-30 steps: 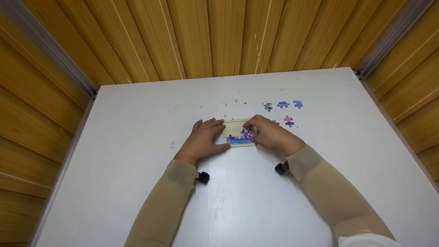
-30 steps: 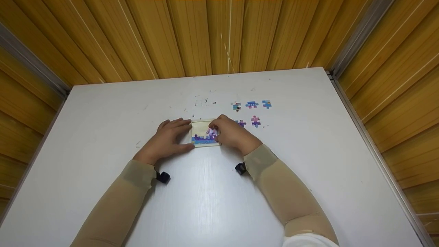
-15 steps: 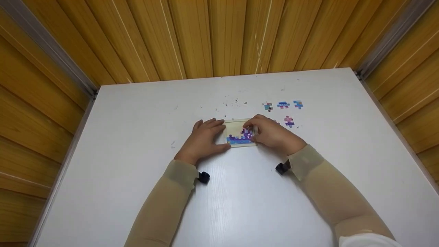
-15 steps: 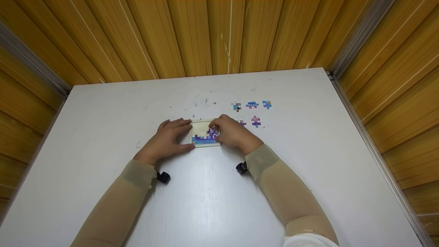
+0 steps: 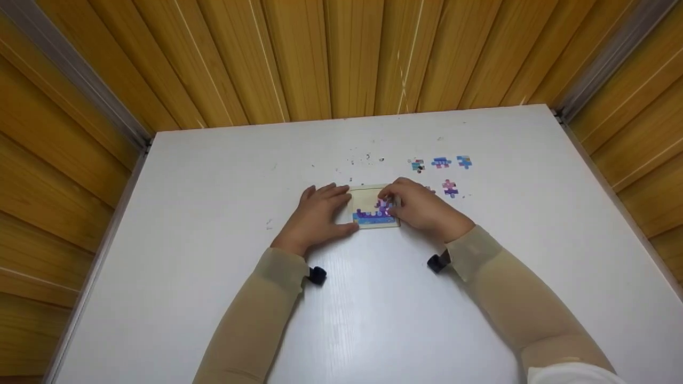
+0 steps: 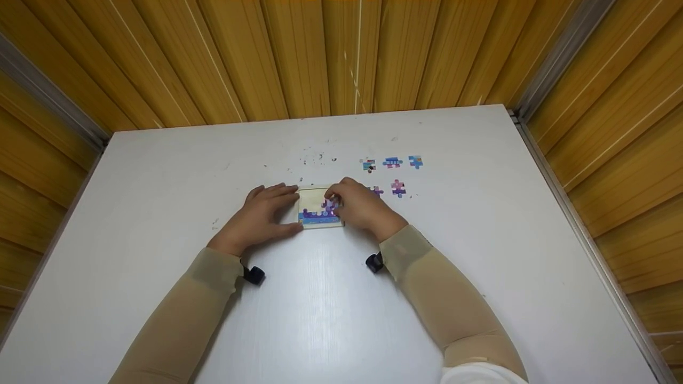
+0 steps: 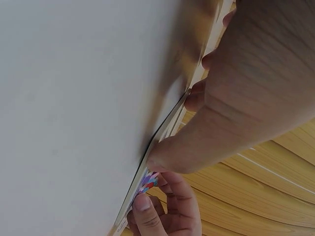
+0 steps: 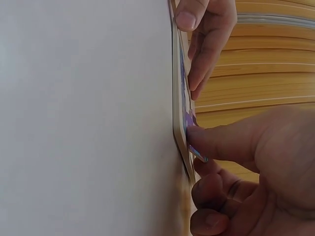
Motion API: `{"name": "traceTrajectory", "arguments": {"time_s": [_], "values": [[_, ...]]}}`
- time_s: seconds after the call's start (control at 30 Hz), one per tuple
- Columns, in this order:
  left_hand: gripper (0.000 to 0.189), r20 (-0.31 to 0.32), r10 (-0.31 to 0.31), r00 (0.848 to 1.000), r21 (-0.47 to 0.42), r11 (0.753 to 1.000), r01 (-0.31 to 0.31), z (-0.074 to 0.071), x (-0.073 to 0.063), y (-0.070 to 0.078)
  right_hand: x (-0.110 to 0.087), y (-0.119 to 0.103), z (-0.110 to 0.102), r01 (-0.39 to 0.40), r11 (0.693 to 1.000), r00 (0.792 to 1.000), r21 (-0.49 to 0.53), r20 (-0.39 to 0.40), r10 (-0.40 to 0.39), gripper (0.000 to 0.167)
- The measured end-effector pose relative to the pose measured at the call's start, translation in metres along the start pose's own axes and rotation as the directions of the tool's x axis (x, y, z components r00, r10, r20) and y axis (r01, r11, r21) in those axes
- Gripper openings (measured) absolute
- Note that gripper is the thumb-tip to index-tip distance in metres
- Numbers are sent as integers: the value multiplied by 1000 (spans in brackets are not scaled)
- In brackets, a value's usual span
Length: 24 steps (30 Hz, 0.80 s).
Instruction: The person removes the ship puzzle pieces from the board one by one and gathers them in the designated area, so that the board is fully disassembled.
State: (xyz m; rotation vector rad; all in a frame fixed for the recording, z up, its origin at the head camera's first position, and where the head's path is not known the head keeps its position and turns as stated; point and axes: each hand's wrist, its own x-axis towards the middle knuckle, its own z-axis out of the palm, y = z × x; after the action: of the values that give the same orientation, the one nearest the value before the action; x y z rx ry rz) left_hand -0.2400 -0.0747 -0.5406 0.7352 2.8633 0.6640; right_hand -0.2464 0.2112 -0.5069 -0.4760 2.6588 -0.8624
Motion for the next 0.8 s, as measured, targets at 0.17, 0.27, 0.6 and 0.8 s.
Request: {"name": "traceTrajectory", "arguments": {"time_s": [0.17, 0.27, 0.6, 0.8], "values": [[85, -2, 1, 1000, 3, 1000, -1, 0, 0, -1, 0, 0, 0, 5, 1000, 1000, 5, -5, -5, 32], [86, -3, 0, 1000, 4, 1000, 0, 0, 0, -1, 1, 0, 0, 7, 1000, 1000, 7, -6, -7, 34], [85, 0, -11, 1000, 1, 1000, 11, 1, 0, 0, 3, 4, -2, 14, 1000, 1000, 12, 7, -14, 36], [83, 5, -11, 1000, -19, 1000, 11, -1, 0, 2, 1, 3, -3, 15, 1000, 1000, 6, 7, -15, 35]]}}
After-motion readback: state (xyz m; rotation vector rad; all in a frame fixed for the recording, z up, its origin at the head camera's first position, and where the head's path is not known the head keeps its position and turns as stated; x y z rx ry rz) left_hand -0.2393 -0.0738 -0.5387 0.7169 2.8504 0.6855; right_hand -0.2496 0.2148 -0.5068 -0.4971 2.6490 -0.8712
